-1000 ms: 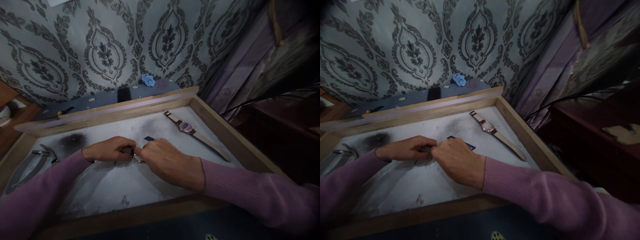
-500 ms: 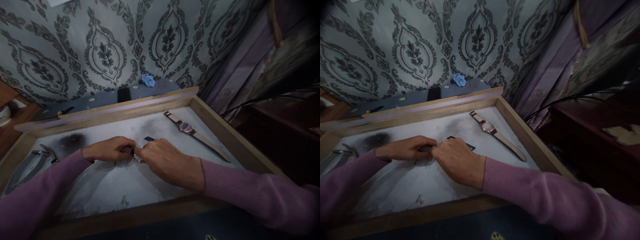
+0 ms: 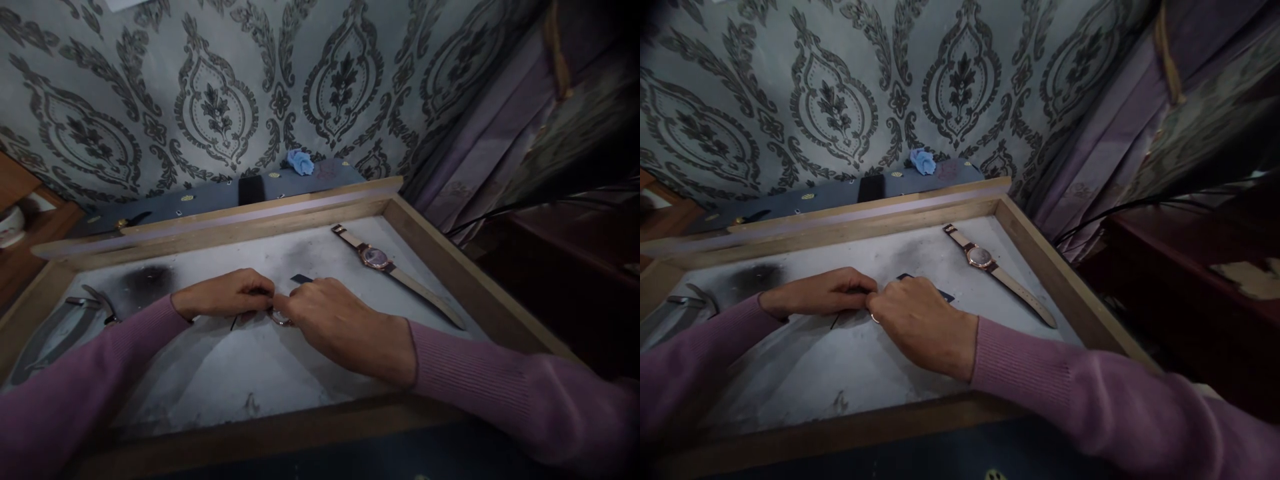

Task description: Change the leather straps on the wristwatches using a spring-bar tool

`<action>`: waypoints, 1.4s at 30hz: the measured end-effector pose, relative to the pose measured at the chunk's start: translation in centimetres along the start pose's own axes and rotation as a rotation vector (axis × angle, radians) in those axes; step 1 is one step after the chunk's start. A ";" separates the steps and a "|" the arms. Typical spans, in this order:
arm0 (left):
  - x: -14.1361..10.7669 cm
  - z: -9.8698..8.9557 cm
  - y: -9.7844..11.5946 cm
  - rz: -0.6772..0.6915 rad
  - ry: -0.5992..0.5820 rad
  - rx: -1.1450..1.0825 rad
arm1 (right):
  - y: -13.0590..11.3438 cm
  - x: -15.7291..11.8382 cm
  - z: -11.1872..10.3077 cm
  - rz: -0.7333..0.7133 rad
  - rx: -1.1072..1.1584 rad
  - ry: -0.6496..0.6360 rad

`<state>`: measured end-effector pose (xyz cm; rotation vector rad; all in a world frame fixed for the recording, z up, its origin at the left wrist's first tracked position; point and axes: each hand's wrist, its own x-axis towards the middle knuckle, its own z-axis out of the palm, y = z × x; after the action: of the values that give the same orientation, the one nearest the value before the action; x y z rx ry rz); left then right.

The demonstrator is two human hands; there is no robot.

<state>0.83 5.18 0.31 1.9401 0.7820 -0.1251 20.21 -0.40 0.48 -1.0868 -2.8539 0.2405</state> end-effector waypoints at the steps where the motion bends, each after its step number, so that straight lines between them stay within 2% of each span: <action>1: 0.0 0.1 0.0 -0.008 0.006 -0.017 | 0.0 0.0 0.0 0.001 -0.002 -0.002; 13: 0.0 1.0 0.7 -0.103 0.139 -0.051 | -0.3 0.1 -0.5 0.021 -0.006 -0.053; 18: 0.1 1.0 0.6 -0.129 0.138 -0.071 | 0.0 0.1 -0.3 0.020 -0.011 -0.043; 24: 0.2 1.0 0.8 -0.140 0.142 -0.069 | 0.3 0.2 0.3 0.001 0.001 0.026; 31: 0.2 1.0 0.6 -0.123 0.128 -0.093 | 0.3 0.0 -0.3 0.017 0.024 -0.034; 42: 0.1 0.9 0.6 -0.132 0.128 -0.081 | 0.4 -0.2 -0.1 0.010 0.088 -0.025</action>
<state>1.50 4.31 0.26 1.8333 0.9862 -0.0483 20.62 -0.18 0.45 -1.0901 -2.8303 0.3790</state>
